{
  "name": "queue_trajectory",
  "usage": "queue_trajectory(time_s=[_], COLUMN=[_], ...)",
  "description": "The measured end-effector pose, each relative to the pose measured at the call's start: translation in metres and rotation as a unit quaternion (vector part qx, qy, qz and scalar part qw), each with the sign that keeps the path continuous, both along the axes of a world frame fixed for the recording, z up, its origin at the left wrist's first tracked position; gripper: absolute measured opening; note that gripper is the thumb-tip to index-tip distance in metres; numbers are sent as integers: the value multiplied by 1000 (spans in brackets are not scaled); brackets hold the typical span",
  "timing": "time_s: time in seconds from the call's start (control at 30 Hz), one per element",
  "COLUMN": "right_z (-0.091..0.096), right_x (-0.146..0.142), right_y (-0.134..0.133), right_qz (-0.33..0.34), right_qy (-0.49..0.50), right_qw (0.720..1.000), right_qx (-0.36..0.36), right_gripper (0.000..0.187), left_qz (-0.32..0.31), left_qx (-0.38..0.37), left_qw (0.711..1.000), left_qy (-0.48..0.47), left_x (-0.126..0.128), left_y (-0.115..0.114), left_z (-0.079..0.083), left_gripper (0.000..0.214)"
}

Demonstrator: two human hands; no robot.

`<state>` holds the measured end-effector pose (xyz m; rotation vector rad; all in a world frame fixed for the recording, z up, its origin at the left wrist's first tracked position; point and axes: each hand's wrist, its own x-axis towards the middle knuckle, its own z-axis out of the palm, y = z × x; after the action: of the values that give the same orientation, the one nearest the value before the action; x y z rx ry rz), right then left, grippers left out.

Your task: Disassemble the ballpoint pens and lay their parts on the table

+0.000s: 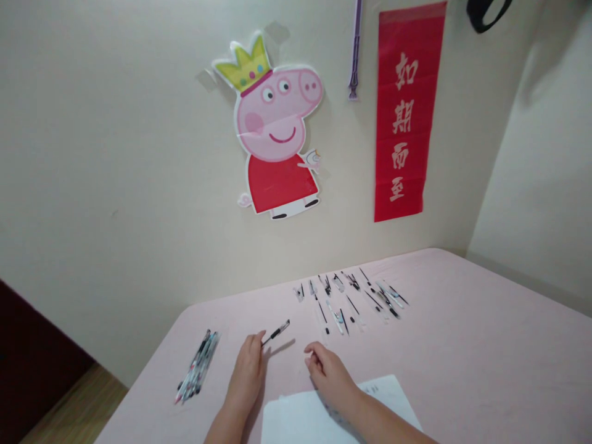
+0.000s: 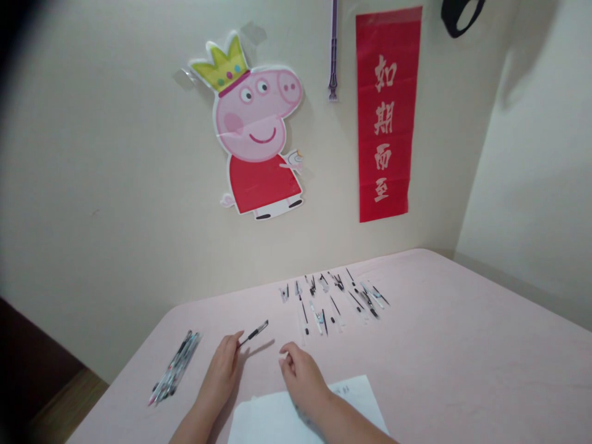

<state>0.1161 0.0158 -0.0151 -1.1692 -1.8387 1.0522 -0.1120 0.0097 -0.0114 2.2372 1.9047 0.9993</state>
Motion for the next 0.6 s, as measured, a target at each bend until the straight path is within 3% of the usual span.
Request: queue_trajectory(time_s=[0.23, 0.43, 0.6], right_z=[-9, -11, -9], right_x=[-2, -2, -4], right_y=[9, 13, 11], right_qz=[-54, -50, -30], right_qy=[111, 159, 163], right_qw=[992, 981, 982], right_qx=[-35, -103, -94], right_gripper=[47, 36, 39], left_qz=[-89, -105, -100], left_qx=[-74, -110, -145], left_qw=[993, 988, 984], left_qy=[-37, -32, 21], left_x=[34, 51, 63], left_y=[-10, -16, -21], left_z=[16, 27, 30], left_gripper=[57, 44, 40])
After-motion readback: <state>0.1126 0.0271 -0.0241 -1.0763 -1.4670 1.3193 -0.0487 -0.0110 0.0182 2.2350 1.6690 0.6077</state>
